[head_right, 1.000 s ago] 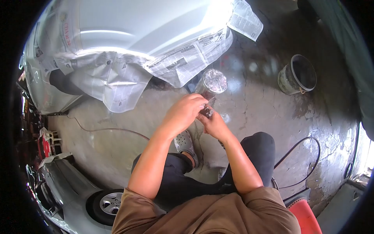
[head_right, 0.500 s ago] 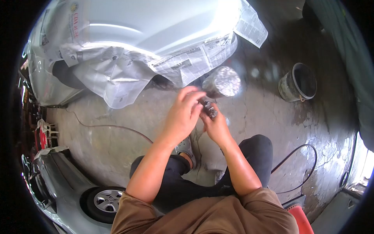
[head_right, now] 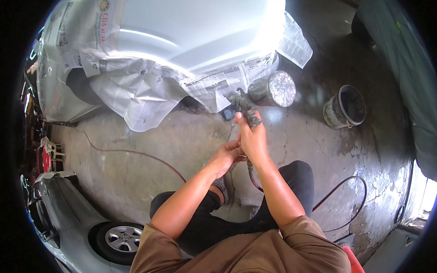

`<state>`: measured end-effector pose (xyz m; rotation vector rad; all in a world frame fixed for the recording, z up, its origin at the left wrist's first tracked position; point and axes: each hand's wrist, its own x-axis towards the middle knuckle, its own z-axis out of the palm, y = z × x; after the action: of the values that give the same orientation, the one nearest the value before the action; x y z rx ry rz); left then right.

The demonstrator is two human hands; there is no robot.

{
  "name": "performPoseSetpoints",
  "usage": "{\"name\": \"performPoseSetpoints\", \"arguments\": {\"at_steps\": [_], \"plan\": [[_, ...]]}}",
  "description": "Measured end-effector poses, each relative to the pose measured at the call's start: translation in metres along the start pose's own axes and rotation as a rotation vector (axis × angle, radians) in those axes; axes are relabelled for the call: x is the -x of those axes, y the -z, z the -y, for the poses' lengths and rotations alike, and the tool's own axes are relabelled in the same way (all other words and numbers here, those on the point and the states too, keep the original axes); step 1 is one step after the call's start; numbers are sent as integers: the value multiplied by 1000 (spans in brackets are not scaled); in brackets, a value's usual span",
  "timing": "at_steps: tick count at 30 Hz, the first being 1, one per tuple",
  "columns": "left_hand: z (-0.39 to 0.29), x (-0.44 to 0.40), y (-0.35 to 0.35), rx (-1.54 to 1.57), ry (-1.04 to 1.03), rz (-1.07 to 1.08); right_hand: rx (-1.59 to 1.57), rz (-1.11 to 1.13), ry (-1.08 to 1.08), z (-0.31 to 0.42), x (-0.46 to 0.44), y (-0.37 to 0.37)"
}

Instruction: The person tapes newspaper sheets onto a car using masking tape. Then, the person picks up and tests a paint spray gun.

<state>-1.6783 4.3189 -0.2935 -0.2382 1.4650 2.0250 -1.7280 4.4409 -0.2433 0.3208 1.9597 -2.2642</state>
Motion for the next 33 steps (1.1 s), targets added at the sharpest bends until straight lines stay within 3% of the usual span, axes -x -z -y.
{"name": "performPoseSetpoints", "arguments": {"at_steps": [10, 13, 14, 16, 20, 23, 27, 30, 33], "plan": [[2, -2, 17, 51, -61, -65, 111, 24, 35, -5, -11, -26], [3, -2, 23, 84, -92, -112, 106, 6, 161, -17, -18, -39], [2, -2, 24, 97, -97, -137, 167, 21, 88, -20, -20, -40], [-9, -1, 31, -374, -96, -298, 292, 51, -55, -14, -22, -43], [-78, 51, -2, -1366, -268, -649, 445, 58, 15, -23, -38, -58], [-101, 74, -24, -1159, -414, -605, 471, 69, 78, -36, -50, -75], [-100, 72, -46, -1112, -659, -578, 408, 89, 65, -45, -51, -97], [-94, 63, -53, -1121, -676, -509, 421, 16, 165, -48, -52, -101], [-92, 54, -58, -1120, -718, -470, 378, 24, 12, -27, -48, -83]]}}
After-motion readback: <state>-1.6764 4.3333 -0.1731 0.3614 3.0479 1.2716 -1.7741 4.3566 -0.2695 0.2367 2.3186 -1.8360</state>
